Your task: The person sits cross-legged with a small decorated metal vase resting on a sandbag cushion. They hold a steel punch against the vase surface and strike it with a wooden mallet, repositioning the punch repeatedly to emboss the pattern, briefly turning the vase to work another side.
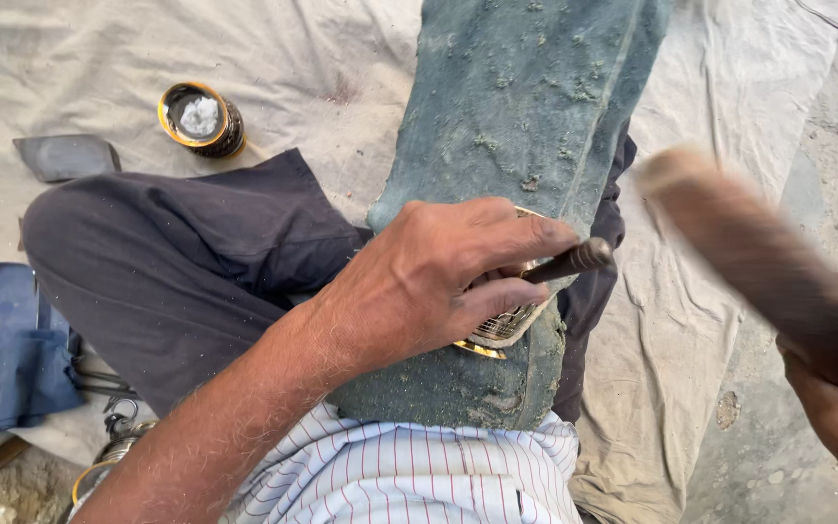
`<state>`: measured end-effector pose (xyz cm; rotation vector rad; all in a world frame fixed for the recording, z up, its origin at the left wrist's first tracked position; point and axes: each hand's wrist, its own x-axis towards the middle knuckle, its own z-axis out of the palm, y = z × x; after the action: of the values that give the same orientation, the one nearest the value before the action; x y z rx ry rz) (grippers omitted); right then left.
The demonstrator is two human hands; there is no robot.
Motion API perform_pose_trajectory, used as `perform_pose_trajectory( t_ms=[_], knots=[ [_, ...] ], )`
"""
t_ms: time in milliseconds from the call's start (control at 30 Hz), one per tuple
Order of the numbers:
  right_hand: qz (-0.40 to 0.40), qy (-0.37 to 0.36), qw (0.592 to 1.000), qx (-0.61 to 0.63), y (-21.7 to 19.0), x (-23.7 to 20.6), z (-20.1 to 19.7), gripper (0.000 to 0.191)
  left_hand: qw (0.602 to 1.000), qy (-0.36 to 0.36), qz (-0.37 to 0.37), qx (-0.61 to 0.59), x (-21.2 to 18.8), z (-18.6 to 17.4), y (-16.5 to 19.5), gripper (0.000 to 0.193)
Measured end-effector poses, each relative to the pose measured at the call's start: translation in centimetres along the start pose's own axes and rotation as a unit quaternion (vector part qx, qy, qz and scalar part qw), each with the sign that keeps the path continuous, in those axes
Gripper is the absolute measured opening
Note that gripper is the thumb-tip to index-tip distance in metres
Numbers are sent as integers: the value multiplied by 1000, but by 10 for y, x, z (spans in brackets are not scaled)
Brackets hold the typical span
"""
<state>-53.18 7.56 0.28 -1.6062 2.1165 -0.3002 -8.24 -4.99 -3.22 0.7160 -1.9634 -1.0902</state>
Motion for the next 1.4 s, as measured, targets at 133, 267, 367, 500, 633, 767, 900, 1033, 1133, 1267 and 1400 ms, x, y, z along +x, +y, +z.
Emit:
perform_pose_trajectory(
  t_ms=[133, 267, 367, 500, 633, 767, 900, 1033, 1133, 1267, 1400],
  knots=[
    [3, 0, 1000, 11, -5, 1, 1, 38, 1000, 1, 1, 9, -4, -4, 1, 49],
    [-15, 9, 1000, 8, -6, 2, -1, 45, 1000, 0, 7, -9, -2, -4, -1, 50],
    [-12, 1, 999, -31, -7, 1, -4, 37, 1000, -5, -8, -5, -2, -3, -1, 49],
    [19, -1, 998, -57, -5, 6, -2, 16, 1000, 6, 19, 3, -3, -4, 0, 49],
    [58, -109, 949, -292, 6, 16, 2, 8, 1000, -6, -9, -7, -2, -4, -1, 45],
    [44, -91, 949, -298, 18, 14, 1, 9, 1000, 2, 18, -15, -1, -2, -1, 44],
    [18, -50, 978, -202, 25, 6, -3, 9, 1000, -22, -3, 13, -2, -3, -2, 45],
    [11, -41, 983, -181, 29, 4, -3, 11, 1000, -4, 17, 17, -4, -5, -3, 48],
    [9, -36, 984, -172, 34, 5, -2, 12, 1000, -12, 13, 10, -2, -3, -6, 48],
    [4, -39, 984, -173, 43, 6, -2, 14, 1000, -10, 10, 7, -4, 0, -6, 47],
    [-1, -36, 984, -177, 52, 9, -2, 17, 1000, 6, 23, 4, -6, -1, -6, 47]
  ],
)
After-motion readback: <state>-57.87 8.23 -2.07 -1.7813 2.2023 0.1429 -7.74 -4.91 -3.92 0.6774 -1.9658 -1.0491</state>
